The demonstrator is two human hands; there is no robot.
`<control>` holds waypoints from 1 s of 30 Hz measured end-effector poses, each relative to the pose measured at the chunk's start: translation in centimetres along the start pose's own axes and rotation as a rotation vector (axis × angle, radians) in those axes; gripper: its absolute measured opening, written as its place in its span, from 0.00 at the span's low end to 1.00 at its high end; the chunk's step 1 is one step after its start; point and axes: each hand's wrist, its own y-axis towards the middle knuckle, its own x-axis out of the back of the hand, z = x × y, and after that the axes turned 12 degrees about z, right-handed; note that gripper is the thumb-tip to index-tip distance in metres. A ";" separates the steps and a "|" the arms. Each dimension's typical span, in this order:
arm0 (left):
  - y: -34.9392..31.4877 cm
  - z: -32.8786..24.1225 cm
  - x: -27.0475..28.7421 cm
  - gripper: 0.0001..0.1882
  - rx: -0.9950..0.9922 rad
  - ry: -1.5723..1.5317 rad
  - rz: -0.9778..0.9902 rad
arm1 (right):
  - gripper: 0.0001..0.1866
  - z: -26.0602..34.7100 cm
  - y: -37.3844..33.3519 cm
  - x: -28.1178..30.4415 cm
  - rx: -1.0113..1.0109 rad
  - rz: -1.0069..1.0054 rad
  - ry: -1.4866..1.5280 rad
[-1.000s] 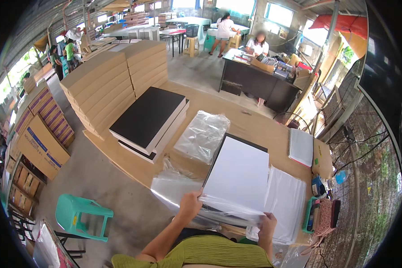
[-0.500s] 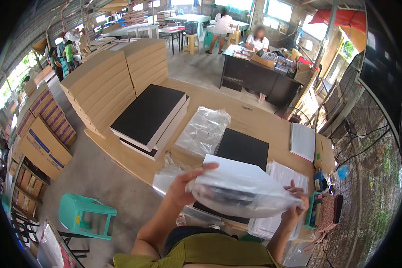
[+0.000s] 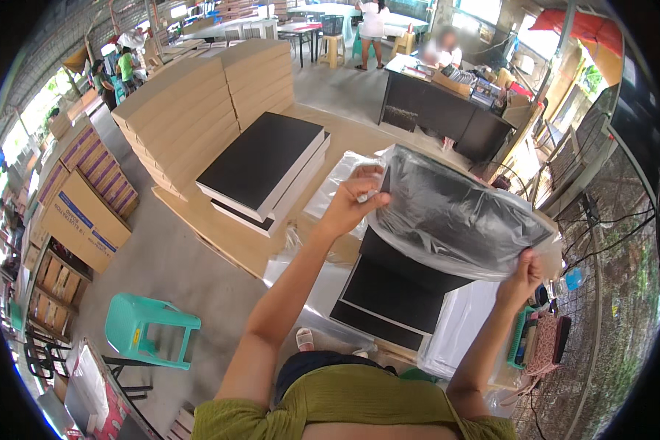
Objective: The person places black rectangular objects into clear plastic bags by hand one at a time on a table.
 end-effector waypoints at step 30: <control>-27.1 -1.6 -7.9 0.27 1.001 0.587 -0.002 | 0.25 0.9 -20.0 1.1 -0.639 0.589 -0.535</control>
